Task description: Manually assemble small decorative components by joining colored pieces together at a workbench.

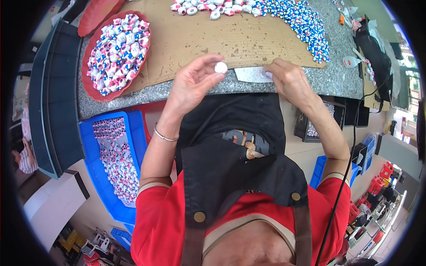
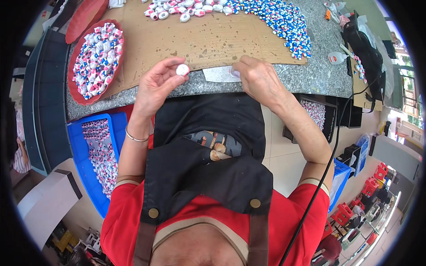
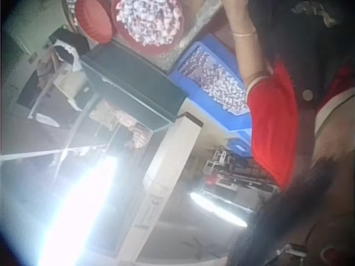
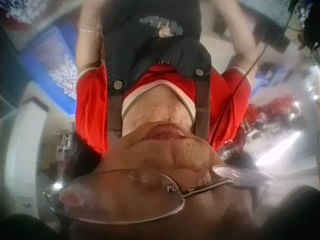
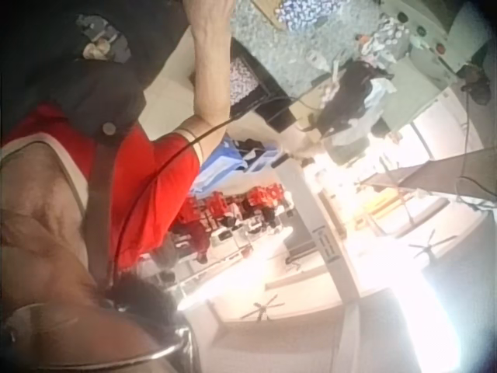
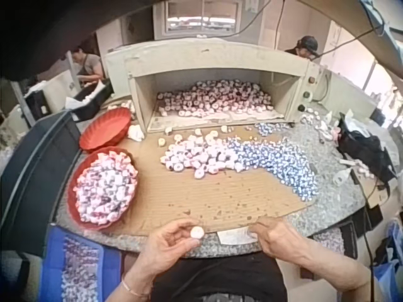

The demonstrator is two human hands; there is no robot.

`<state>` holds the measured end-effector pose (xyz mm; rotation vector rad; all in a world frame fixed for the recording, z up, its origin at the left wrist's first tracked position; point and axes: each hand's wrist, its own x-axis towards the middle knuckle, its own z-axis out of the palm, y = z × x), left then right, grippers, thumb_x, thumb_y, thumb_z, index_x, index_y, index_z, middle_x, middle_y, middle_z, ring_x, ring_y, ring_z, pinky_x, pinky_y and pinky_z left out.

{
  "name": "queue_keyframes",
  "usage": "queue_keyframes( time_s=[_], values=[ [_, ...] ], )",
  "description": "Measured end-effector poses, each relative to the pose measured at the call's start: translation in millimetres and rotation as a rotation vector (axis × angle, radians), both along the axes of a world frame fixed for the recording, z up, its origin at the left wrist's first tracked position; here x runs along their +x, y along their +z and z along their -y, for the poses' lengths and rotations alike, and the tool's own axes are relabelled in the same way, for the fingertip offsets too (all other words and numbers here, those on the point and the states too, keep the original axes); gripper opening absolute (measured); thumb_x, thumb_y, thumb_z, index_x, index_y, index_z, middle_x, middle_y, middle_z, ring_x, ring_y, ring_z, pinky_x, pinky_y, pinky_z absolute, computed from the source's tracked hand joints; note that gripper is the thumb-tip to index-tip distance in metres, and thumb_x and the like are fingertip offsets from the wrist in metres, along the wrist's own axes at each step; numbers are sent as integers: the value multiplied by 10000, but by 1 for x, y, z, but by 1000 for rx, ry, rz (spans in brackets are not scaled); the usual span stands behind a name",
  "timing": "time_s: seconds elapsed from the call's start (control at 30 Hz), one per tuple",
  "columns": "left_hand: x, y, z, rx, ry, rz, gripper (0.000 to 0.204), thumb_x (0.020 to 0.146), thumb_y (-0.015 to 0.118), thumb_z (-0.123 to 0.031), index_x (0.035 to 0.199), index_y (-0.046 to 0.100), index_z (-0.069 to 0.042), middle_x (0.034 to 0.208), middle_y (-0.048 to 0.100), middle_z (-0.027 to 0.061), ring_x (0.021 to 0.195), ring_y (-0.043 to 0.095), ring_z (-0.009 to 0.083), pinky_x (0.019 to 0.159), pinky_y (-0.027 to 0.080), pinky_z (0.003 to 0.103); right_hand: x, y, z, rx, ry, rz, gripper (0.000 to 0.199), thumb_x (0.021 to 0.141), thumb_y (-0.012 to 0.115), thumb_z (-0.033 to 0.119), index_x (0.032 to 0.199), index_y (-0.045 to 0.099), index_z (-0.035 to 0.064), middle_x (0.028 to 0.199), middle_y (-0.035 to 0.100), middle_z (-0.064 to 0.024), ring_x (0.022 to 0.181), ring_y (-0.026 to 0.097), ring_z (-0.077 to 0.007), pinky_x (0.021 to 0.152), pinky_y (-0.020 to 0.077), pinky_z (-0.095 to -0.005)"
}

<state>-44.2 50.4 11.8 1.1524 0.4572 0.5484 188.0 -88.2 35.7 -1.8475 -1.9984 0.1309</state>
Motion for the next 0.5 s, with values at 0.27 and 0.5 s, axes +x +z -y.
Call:
queue_keyframes(
  time_s=[0.27, 0.5],
  values=[
    [25, -12, 26, 275, -44, -103, 321, 841, 637, 100, 1152, 585, 38, 1073, 555, 40, 974, 615, 122, 867, 515, 249, -5, 1, 3, -2, -56, -98, 113, 785, 597, -26, 884, 648, -4, 778, 600, -156, 708, 622, -321, 621, 498, -386],
    [45, -18, 42, 562, 69, -58, 305, 815, 688, 68, 1107, 606, 37, 1089, 594, 81, 928, 641, 134, 817, 547, 246, -11, 3, 17, -133, -387, -1161, 151, 890, 640, 50, 1017, 680, -21, 882, 691, -35, 786, 618, -78, 704, 502, -241]
  ],
)
